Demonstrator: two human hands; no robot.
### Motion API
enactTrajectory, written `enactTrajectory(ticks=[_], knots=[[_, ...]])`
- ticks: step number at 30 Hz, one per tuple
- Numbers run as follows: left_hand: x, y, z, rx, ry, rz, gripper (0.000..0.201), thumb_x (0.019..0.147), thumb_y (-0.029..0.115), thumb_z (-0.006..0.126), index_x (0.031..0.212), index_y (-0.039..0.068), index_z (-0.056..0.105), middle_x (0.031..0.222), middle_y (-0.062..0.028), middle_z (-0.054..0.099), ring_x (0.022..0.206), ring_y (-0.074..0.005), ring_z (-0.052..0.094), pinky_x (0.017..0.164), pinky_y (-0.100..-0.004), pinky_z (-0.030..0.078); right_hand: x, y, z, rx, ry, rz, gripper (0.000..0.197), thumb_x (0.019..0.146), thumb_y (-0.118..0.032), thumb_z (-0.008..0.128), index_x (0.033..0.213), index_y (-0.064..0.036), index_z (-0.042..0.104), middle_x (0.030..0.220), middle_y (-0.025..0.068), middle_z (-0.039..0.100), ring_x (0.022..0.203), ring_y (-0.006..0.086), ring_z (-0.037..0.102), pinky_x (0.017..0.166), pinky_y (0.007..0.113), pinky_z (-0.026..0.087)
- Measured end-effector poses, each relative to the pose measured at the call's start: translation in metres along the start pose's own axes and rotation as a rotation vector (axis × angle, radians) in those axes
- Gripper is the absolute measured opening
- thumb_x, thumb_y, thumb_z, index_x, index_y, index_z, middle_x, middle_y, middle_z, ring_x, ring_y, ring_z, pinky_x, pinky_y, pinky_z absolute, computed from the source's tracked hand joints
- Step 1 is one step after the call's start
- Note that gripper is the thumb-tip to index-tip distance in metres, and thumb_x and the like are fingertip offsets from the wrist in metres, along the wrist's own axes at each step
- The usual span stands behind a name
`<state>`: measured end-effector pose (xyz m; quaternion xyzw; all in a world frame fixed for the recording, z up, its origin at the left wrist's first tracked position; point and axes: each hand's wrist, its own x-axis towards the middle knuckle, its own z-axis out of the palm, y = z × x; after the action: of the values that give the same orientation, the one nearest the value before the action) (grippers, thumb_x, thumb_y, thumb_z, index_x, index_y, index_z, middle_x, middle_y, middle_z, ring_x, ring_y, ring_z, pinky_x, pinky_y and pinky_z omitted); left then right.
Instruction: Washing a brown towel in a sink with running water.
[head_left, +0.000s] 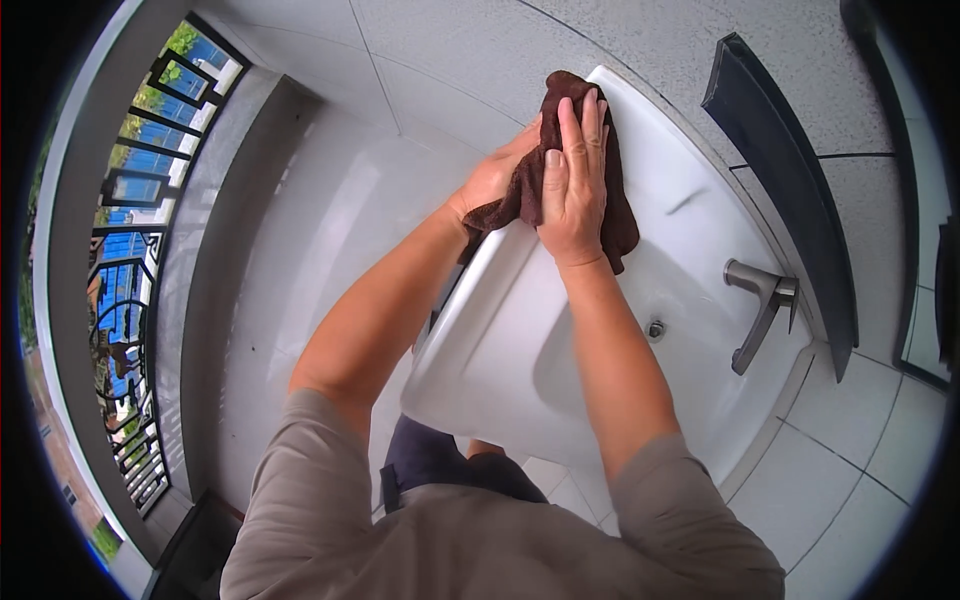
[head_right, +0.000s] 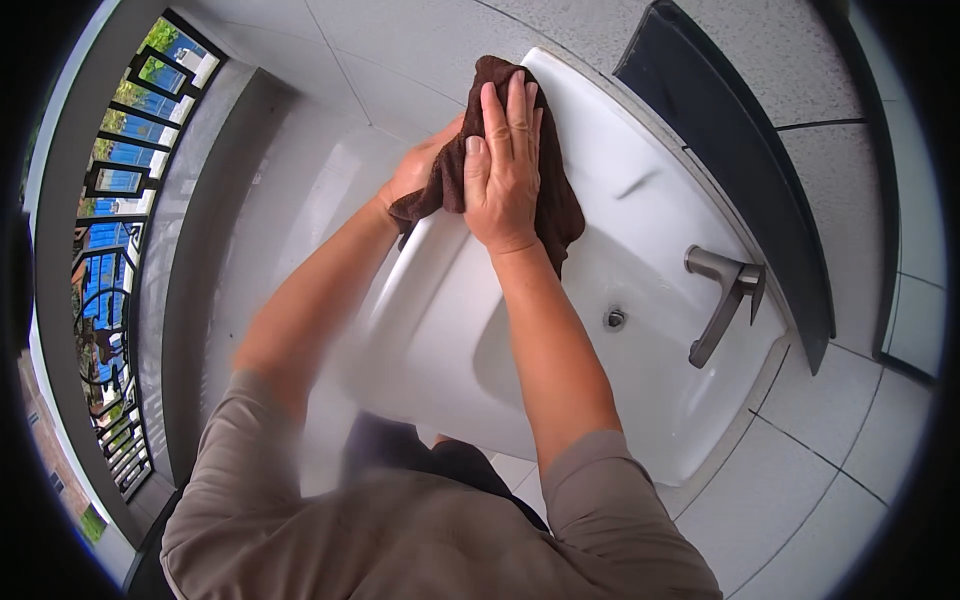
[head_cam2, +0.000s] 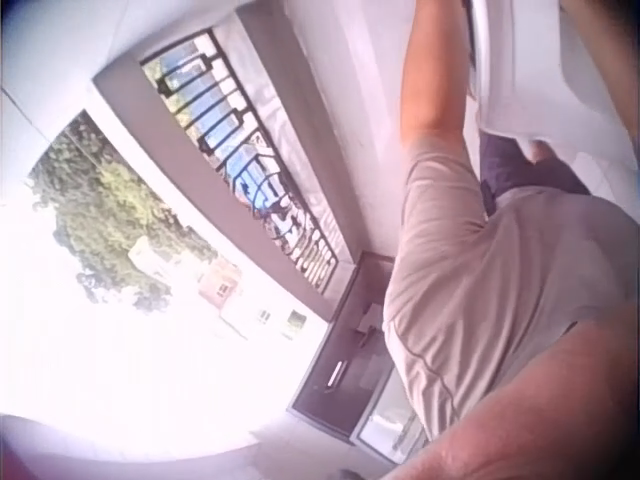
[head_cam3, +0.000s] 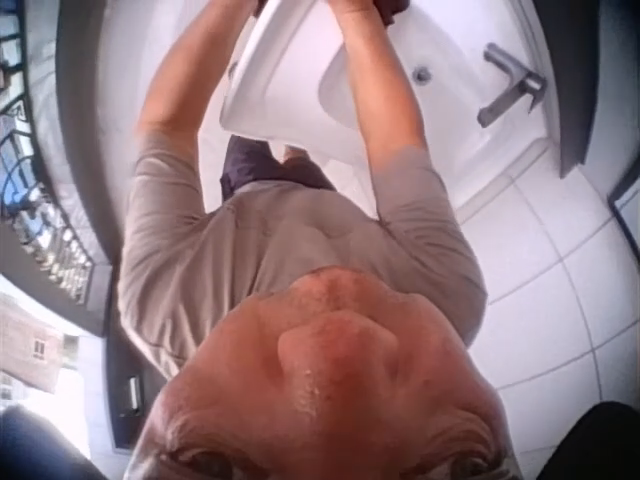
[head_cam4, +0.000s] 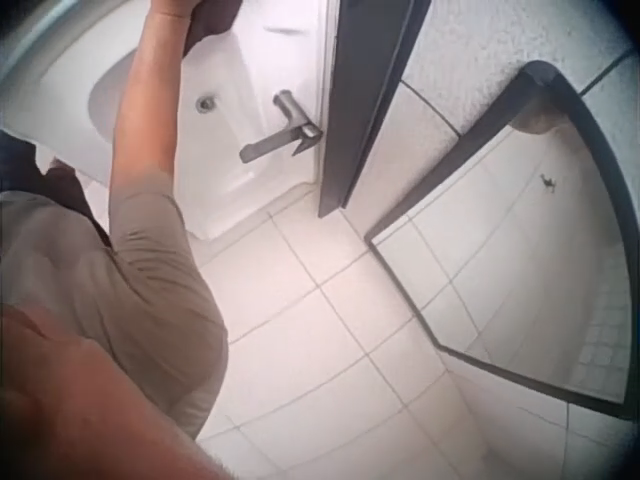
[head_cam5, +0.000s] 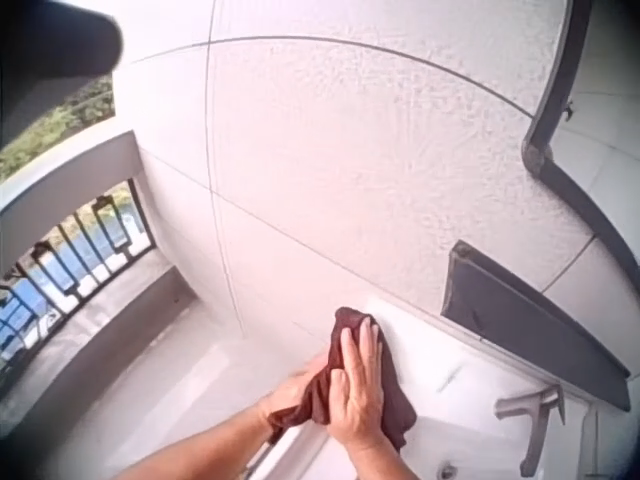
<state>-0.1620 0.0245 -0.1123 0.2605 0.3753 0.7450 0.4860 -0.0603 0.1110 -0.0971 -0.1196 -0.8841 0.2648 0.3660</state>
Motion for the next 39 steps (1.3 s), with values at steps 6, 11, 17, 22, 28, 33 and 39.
enactTrajectory(ticks=[6,11,17,22,28,33,39], knots=[[0.061,-0.013,-0.009,0.202,-0.066,0.122,0.057,0.113,0.029,0.042,0.164,0.003,0.034,0.162,-0.0123,0.045,0.147,-0.0211,0.044,0.124,-0.0324,0.032,0.047,0.040,-0.008,-0.330,0.011,-0.007,0.055,0.111,-0.034,0.034,0.159,-0.0123,0.046,0.169,0.0145,0.037,0.160,0.0376,0.024,0.129,0.054,0.008],[0.049,-0.029,-0.032,0.033,-0.097,0.061,0.056,0.113,0.028,0.043,0.162,0.002,0.037,0.158,-0.0128,0.048,0.145,-0.0208,0.046,0.123,-0.0328,0.032,0.035,0.022,-0.003,-0.394,-0.110,0.055,0.051,0.108,-0.030,0.037,0.151,-0.0111,0.057,0.164,0.0143,0.044,0.157,0.0384,0.029,0.128,0.055,0.016],[-0.006,-0.044,-0.031,0.188,-0.043,-0.008,0.055,0.113,0.030,0.039,0.160,0.001,0.040,0.167,-0.0141,0.037,0.155,-0.0279,0.033,0.129,-0.0395,0.024,-0.005,-0.007,-0.012,-0.196,-0.200,0.139,0.055,0.110,-0.032,0.036,0.158,-0.0068,0.047,0.169,0.0185,0.032,0.157,0.0439,0.028,0.128,0.058,0.021],[0.062,-0.028,-0.027,0.404,-0.147,0.293,0.055,0.112,0.025,0.036,0.160,-0.003,0.036,0.171,-0.0217,0.028,0.161,-0.0335,0.020,0.131,-0.0399,0.015,0.024,0.021,-0.012,-0.399,-0.166,0.095,0.058,0.113,-0.030,0.027,0.166,-0.0072,0.030,0.173,0.0200,0.025,0.160,0.0429,0.019,0.129,0.056,0.013],[-0.017,-0.045,-0.035,0.202,-0.066,0.026,0.057,0.114,0.031,0.036,0.162,0.000,0.034,0.173,-0.0149,0.028,0.161,-0.0297,0.020,0.131,-0.0378,0.015,-0.022,-0.013,-0.018,-0.357,-0.204,0.197,0.060,0.111,-0.033,0.041,0.160,0.0003,0.036,0.164,0.0280,0.036,0.152,0.0461,0.033,0.124,0.057,0.027],[-0.007,-0.023,-0.022,0.413,-0.047,0.133,0.059,0.115,0.033,0.037,0.165,0.002,0.030,0.174,-0.0136,0.026,0.162,-0.0274,0.019,0.131,-0.0373,0.015,-0.005,-0.034,-0.032,-0.401,0.322,0.228,0.039,0.102,-0.023,0.066,0.134,-0.0021,0.063,0.108,0.0115,0.069,0.090,0.0252,0.064,0.080,0.042,0.051],[0.002,-0.023,-0.017,0.314,0.064,-0.018,0.053,0.114,0.028,0.041,0.160,0.001,0.041,0.169,-0.0142,0.036,0.159,-0.0259,0.029,0.129,-0.0353,0.021,0.033,-0.006,-0.038,-0.336,-0.034,0.790,0.032,0.094,-0.014,0.078,0.118,0.0027,0.064,0.064,0.0042,0.062,0.058,0.0141,0.060,0.058,0.029,0.049]])
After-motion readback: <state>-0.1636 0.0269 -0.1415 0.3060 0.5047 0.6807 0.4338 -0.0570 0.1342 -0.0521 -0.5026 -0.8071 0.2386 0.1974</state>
